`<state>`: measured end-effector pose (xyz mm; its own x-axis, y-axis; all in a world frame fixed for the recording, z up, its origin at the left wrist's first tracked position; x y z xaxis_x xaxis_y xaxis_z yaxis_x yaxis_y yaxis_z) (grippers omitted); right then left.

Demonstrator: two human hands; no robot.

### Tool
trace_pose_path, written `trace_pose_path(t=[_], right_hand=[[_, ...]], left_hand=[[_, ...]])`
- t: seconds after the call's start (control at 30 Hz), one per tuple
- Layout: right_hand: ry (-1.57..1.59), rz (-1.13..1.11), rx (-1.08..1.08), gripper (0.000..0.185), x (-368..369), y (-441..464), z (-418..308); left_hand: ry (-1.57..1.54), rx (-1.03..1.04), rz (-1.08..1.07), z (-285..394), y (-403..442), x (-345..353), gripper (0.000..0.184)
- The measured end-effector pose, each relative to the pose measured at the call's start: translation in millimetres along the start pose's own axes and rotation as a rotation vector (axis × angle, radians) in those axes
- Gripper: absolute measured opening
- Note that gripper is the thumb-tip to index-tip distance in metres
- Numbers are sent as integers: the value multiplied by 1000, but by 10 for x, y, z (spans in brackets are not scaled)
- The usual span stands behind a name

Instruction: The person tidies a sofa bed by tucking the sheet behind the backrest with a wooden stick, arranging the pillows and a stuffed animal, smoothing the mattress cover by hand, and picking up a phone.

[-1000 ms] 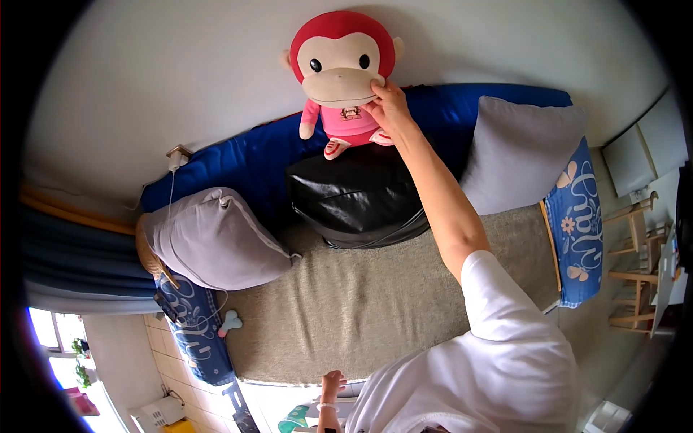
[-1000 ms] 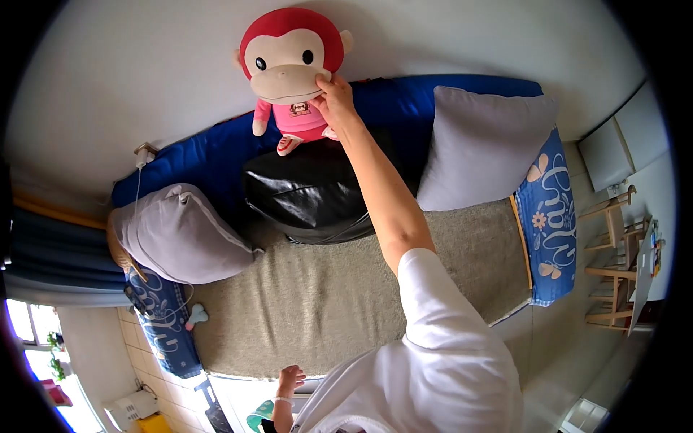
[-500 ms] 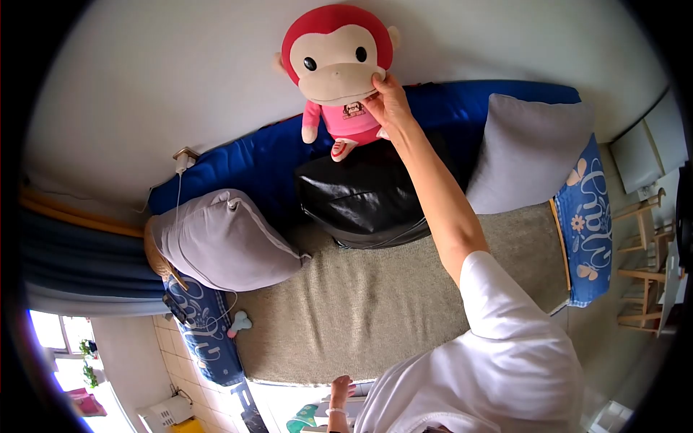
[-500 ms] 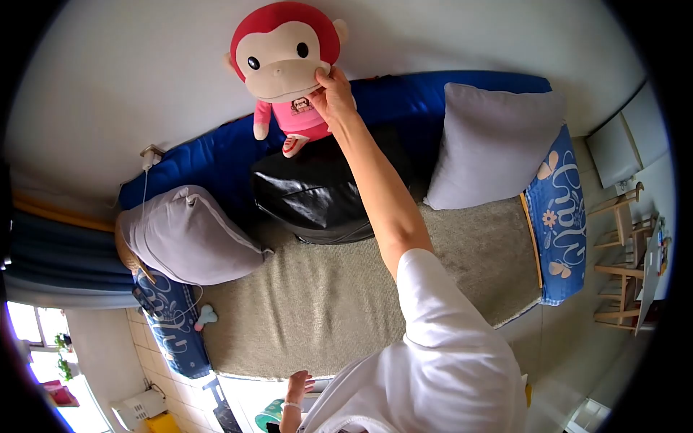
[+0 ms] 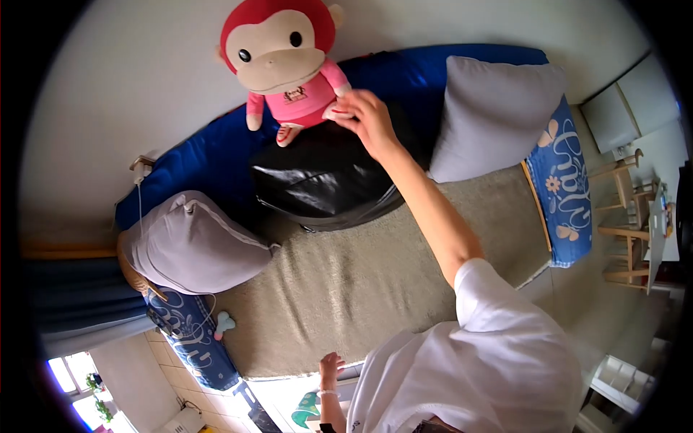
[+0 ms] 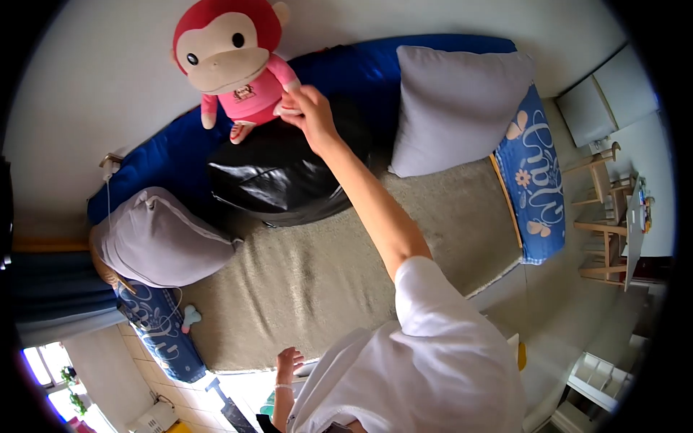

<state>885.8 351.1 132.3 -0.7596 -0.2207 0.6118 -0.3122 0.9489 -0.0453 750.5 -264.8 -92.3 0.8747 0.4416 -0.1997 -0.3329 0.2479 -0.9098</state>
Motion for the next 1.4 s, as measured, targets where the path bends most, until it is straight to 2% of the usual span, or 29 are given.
trace_pose_path(t=[0.03,0.2,0.23,0.3,0.37,0.43,0.5,0.6,0.73,0.83,0.87,0.93,1.0,1.07,1.1,1.17,1.2,1.23,1.3,1.37,1.4], right_hand=[[-9,9,21,20,-166,-242,106],[-286,105,426,17,-1085,-1745,745],[-412,14,451,15,-1455,-1995,980],[-1141,-34,302,18,-2127,-2552,1194],[-1406,2,554,19,-2853,-3176,1459],[-1249,123,925,22,-3284,-3800,1407],[-1218,264,1123,21,-3597,-4324,1290],[-1101,382,1117,21,-3945,-4873,1167],[-1035,399,1120,20,-4114,-5255,1077],[-1373,215,911,15,-4196,-5333,1115],[-1368,226,910,15,-4211,-5359,1120],[-1431,264,723,16,-4182,-5406,1117],[-1422,258,772,17,-4159,-5454,1132],[-1558,333,641,23,-4116,-5407,1122],[-1550,351,647,23,-4062,-5362,1145],[-1695,253,636,33,-3941,-5055,1202],[-1666,263,622,36,-3822,-4874,1167],[-1632,255,614,39,-3652,-4722,1161],[-1741,240,415,49,-3373,-4394,1204],[-1791,264,326,53,-3199,-4025,1287],[-1768,246,367,56,-3107,-3842,1298]], left_hand=[[11,-2,-2,-6,17,-1,33],[110,-6,-11,-25,-17,37,35],[136,-7,-15,4,-48,68,35],[183,-2,-34,13,-105,151,36],[170,-3,-71,-19,-132,223,37],[187,8,-92,-25,-174,326,37],[215,8,-104,-39,-220,416,37],[258,62,-122,-12,-353,528,37],[315,98,-147,-87,-451,615,38],[382,94,-127,-188,-481,692,39],[392,97,-131,-190,-507,758,39],[469,121,-137,-214,-569,862,39],[480,151,-146,-270,-631,942,38],[473,198,-178,-298,-667,1052,38],[457,234,-209,-344,-660,1081,38],[521,262,-232,-423,-681,1152,38],[568,288,-240,-452,-672,1207,37],[560,307,-250,-547,-674,1214,37],[503,314,-218,-811,-704,1180,35],[471,327,-219,-1138,-709,1073,33],[480,342,-229,-1351,-672,960,31]])
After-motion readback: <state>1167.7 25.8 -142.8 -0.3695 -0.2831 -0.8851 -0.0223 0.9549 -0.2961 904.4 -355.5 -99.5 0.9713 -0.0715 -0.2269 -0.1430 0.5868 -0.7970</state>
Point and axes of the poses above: each hand's wrist, its own y-axis towards the middle knuckle, its own x-axis out of the palm, z = x × y, the point moved 3 cm from there along y, towards the middle knuckle, and after that the axes turned 5 degrees about x, right-handed, at the moved point
